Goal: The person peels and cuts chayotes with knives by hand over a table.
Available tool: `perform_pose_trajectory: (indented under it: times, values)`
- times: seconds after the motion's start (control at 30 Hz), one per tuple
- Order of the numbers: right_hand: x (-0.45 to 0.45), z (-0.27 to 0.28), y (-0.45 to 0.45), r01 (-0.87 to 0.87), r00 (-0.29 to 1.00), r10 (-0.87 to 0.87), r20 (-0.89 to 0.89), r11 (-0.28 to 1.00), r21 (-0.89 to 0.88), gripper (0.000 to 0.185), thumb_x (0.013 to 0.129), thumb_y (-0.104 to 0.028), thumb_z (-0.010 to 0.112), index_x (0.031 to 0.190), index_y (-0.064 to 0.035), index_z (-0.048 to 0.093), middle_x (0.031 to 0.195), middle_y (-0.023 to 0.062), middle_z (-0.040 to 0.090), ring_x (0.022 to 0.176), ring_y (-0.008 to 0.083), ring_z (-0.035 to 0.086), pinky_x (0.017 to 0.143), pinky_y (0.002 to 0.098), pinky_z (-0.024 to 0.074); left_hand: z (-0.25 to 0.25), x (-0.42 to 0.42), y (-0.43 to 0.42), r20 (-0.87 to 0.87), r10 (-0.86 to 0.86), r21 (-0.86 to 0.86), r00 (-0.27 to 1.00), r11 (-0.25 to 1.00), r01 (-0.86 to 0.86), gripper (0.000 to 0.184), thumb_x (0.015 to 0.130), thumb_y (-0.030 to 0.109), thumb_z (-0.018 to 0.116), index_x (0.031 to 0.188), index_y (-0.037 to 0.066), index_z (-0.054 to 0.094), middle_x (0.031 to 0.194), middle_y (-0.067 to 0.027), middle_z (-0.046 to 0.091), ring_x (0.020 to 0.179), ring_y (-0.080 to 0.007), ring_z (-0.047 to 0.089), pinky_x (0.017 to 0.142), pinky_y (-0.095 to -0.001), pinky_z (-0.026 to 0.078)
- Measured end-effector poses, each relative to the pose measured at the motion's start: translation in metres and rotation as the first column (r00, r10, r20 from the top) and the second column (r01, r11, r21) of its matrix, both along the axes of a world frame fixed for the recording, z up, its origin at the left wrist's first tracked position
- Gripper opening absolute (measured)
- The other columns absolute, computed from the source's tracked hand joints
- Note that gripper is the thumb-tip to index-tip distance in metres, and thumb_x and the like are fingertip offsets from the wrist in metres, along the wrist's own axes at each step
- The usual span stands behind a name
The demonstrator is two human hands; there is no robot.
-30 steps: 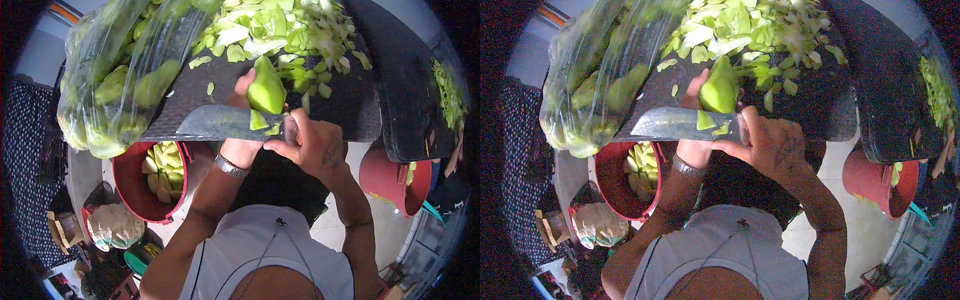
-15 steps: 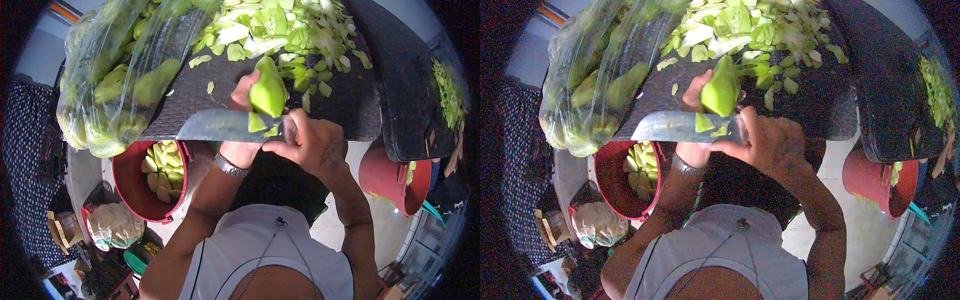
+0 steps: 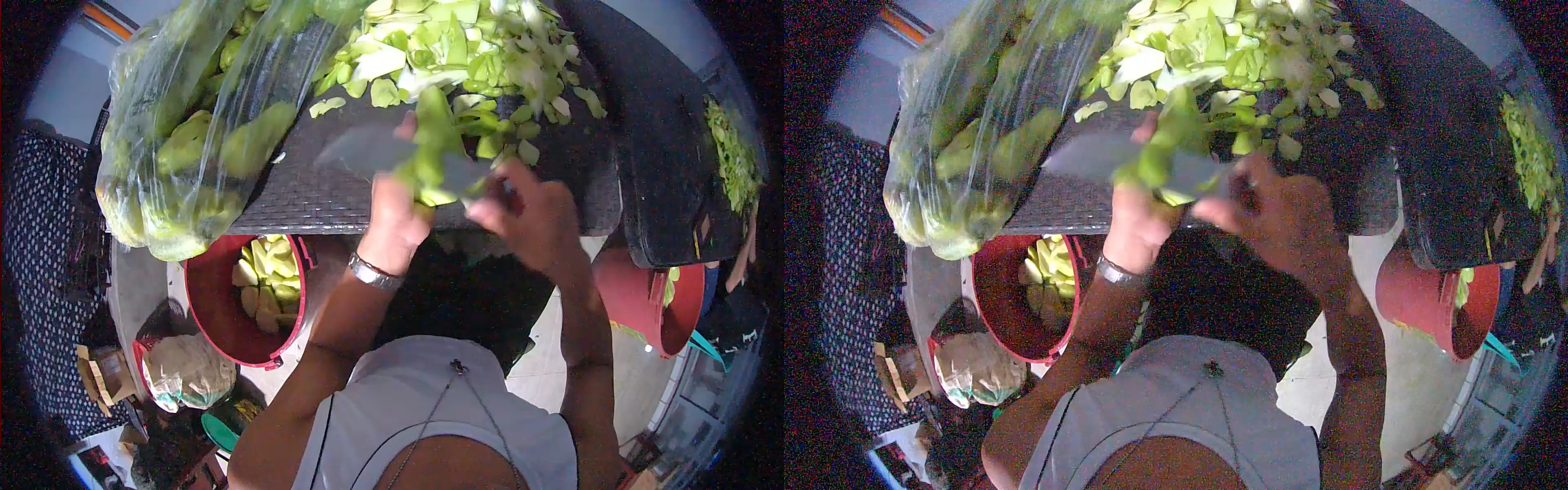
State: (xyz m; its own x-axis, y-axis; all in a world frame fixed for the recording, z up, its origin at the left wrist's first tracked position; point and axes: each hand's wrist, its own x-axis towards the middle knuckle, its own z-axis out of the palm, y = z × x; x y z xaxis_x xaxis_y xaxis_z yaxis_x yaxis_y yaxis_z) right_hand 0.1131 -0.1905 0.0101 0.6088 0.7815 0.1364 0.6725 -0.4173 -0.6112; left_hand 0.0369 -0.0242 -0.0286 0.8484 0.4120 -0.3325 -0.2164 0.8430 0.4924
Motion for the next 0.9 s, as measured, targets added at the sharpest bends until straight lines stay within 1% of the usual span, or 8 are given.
perform_pose_trajectory:
  times: [0.13,0.23,0.33,0.43,0.53,0.67,0.73,0.9]
  values:
    - [-0.008,-0.012,0.010,-0.155,0.975,0.154,0.159,0.988,-0.004,0.046,0.080,-0.037,0.085,0.088,-0.0063,0.051,0.063,0.0058,0.061,0.057,0.0275,0.068,0.052,0.0384,0.0501,-0.013,-0.004,0.005,0.182,-0.163,0.044,0.970,0.986,0.158,0.046,0.100,0.049,0.057,0.123,0.009,0.062,0.109,-0.0060,0.069,0.091,-0.0185,0.069,0.078,-0.0347,0.057]
    - [0.004,-0.017,0.010,-0.141,0.987,0.144,0.065,0.989,-0.046,0.061,0.082,-0.066,0.072,0.096,-0.0086,0.058,0.071,0.0093,0.070,0.065,0.0385,0.071,0.059,0.0490,0.0563,-0.007,-0.003,0.005,0.092,-0.078,0.090,0.993,0.993,0.070,0.046,0.100,0.047,0.057,0.124,0.007,0.062,0.107,-0.0076,0.070,0.092,-0.0198,0.070,0.077,-0.0351,0.058]
    - [0.030,-0.023,0.004,0.041,0.995,-0.035,0.094,0.997,-0.062,0.056,0.086,-0.061,0.072,0.100,-0.0074,0.062,0.076,0.0131,0.072,0.074,0.0409,0.072,0.066,0.0502,0.0568,-0.002,-0.011,0.004,0.020,0.070,0.103,0.997,0.992,-0.072,0.047,0.103,0.045,0.053,0.128,0.005,0.059,0.105,-0.0111,0.070,0.094,-0.0227,0.071,0.073,-0.0395,0.060]
    - [0.070,-0.039,-0.004,0.302,0.952,-0.298,0.074,0.952,-0.052,0.053,0.088,-0.057,0.072,0.104,-0.0070,0.065,0.082,0.0185,0.073,0.081,0.0434,0.071,0.071,0.0511,0.0561,0.011,-0.018,0.019,0.003,-0.156,0.151,0.988,0.976,0.154,0.047,0.104,0.045,0.049,0.130,0.008,0.059,0.109,-0.0114,0.071,0.098,-0.0271,0.070,0.066,-0.0424,0.061]
    - [0.063,-0.021,-0.003,0.295,0.947,-0.285,-0.148,0.954,0.051,0.054,0.089,-0.056,0.071,0.107,-0.0050,0.066,0.086,0.0227,0.073,0.083,0.0453,0.071,0.070,0.0519,0.0556,0.010,-0.010,0.018,-0.027,-0.094,0.136,0.995,0.986,0.096,0.048,0.104,0.048,0.050,0.132,0.010,0.059,0.113,-0.0104,0.071,0.101,-0.0268,0.070,0.079,-0.0464,0.060]
    - [0.008,0.000,0.001,0.094,0.995,-0.095,-0.036,0.995,-0.019,0.045,0.088,-0.046,0.075,0.095,-0.0048,0.059,0.065,0.0130,0.064,0.063,0.0330,0.070,0.058,0.0428,0.0515,0.004,-0.005,0.007,0.006,0.042,-0.001,0.999,0.999,-0.042,0.044,0.105,0.042,0.050,0.130,0.007,0.058,0.114,-0.0111,0.070,0.097,-0.0246,0.070,0.080,-0.0442,0.059]
    - [-0.008,0.002,0.000,-0.122,0.992,0.122,0.021,0.992,-0.022,0.048,0.084,-0.047,0.079,0.094,-0.0057,0.057,0.062,0.0090,0.062,0.058,0.0297,0.069,0.054,0.0416,0.0513,-0.001,-0.005,0.011,0.155,-0.113,-0.092,0.981,0.987,0.128,0.043,0.101,0.041,0.056,0.127,0.006,0.061,0.110,-0.0109,0.071,0.094,-0.0233,0.070,0.082,-0.0411,0.058]
    - [-0.006,-0.015,0.005,-0.151,0.970,0.143,0.197,0.988,0.026,0.054,0.077,-0.049,0.084,0.094,-0.0070,0.056,0.063,0.0057,0.064,0.057,0.0273,0.069,0.052,0.0407,0.0524,0.000,0.001,0.006,0.153,-0.157,-0.178,0.976,0.967,0.183,0.047,0.098,0.043,0.058,0.124,0.004,0.063,0.107,-0.0105,0.073,0.090,-0.0240,0.070,0.082,-0.0375,0.057]
